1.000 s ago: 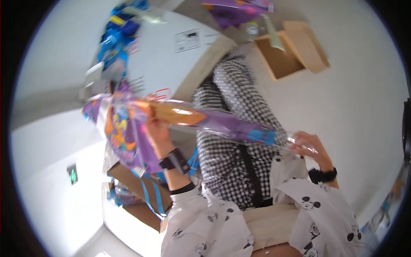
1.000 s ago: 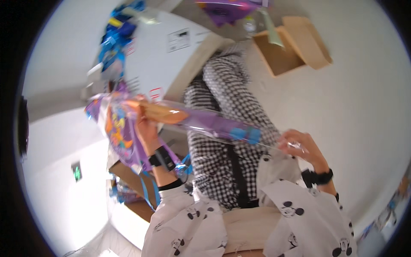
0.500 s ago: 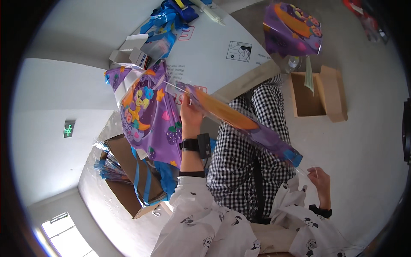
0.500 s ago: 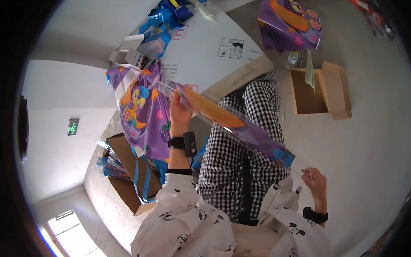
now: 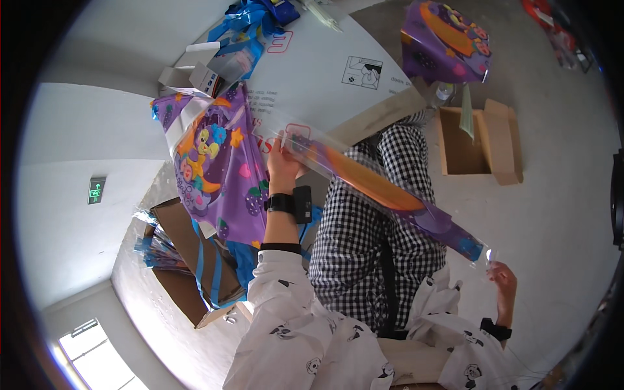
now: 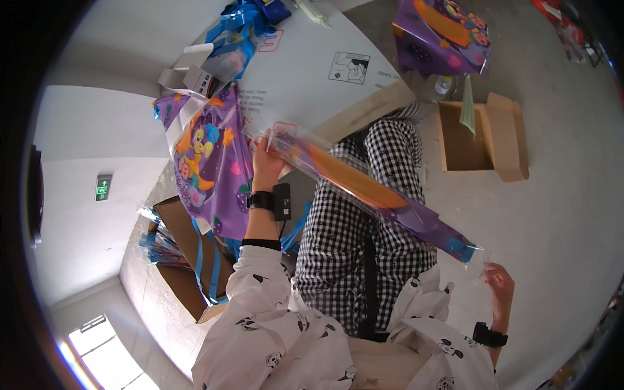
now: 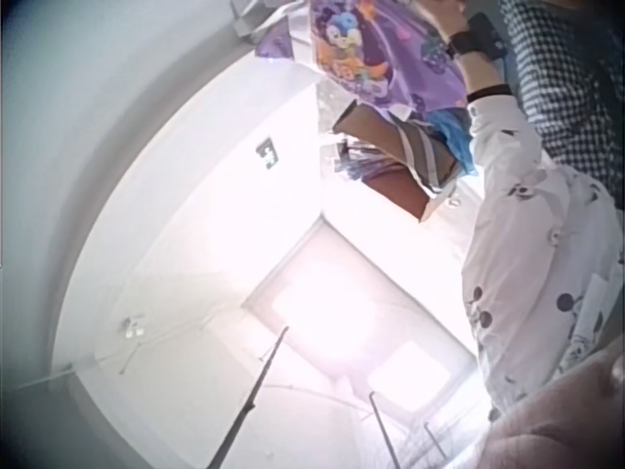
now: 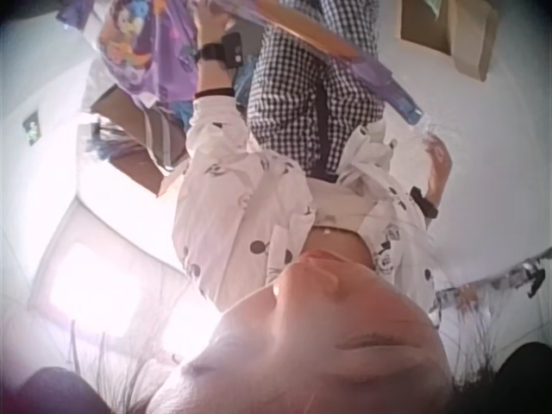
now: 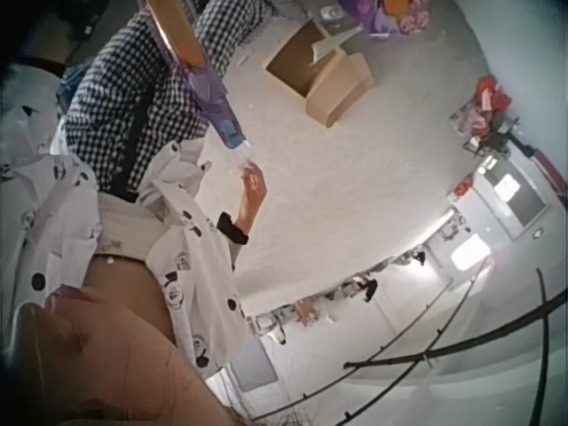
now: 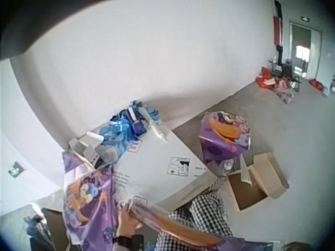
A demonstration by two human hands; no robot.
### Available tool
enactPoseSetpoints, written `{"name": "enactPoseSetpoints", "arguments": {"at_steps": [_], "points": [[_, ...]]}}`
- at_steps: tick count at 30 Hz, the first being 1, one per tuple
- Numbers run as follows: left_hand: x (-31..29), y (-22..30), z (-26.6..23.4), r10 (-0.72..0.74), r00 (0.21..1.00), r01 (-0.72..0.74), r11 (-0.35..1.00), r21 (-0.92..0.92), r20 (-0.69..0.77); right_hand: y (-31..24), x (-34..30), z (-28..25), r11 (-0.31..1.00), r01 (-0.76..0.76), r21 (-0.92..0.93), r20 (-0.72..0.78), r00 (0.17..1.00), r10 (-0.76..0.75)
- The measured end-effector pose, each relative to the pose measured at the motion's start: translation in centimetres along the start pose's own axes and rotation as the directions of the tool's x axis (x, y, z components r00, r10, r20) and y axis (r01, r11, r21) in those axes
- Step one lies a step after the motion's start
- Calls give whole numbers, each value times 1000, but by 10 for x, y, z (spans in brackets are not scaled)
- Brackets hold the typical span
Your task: Folding a colorful plastic kite and sliding it into a clear plastic sleeve.
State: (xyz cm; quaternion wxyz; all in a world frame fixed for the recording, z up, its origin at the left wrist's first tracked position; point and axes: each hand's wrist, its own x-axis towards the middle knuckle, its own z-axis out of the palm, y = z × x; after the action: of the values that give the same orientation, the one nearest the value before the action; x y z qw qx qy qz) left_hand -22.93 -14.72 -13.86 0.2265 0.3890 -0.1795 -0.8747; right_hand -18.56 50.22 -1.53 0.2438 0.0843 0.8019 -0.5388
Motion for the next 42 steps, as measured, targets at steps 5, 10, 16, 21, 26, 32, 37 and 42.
{"name": "enactPoseSetpoints", "arguments": {"at_steps": [5, 10, 16, 21, 26, 32, 37, 42], "points": [[1, 1, -2, 20, 1000, -21, 999, -34, -14, -7, -20, -21, 996, -13, -86, -141, 990, 1], [2, 1, -2, 24, 1000, -24, 999, -32, 10, 4, -37, -41, 999, -20, -33, -244, 970, 11], [0, -1, 3, 16, 1000, -15, 997, -74, 8, 18, -43, -51, 1000, 1, 29, -290, 957, 7], [-5, -4, 7, -8, 1000, 9, 997, -71, 13, 0, -39, -38, 999, -14, 33, -269, 963, 23], [-15, -20, 9, 19, 996, -27, 995, 92, 86, -14, -39, -25, 998, -36, 47, -215, 976, 45], [-41, -41, 25, 65, 996, -84, 934, 347, 65, -22, -40, -1, 994, -40, 102, -93, 994, 49], [-50, -55, 39, -46, 998, -4, 696, 718, 50, -23, -38, 18, 985, -34, 168, -41, 998, 41], [-63, -76, 48, -112, 984, -11, 747, 665, 142, -19, -36, 38, 979, -59, 195, 15, 998, 57]]}}
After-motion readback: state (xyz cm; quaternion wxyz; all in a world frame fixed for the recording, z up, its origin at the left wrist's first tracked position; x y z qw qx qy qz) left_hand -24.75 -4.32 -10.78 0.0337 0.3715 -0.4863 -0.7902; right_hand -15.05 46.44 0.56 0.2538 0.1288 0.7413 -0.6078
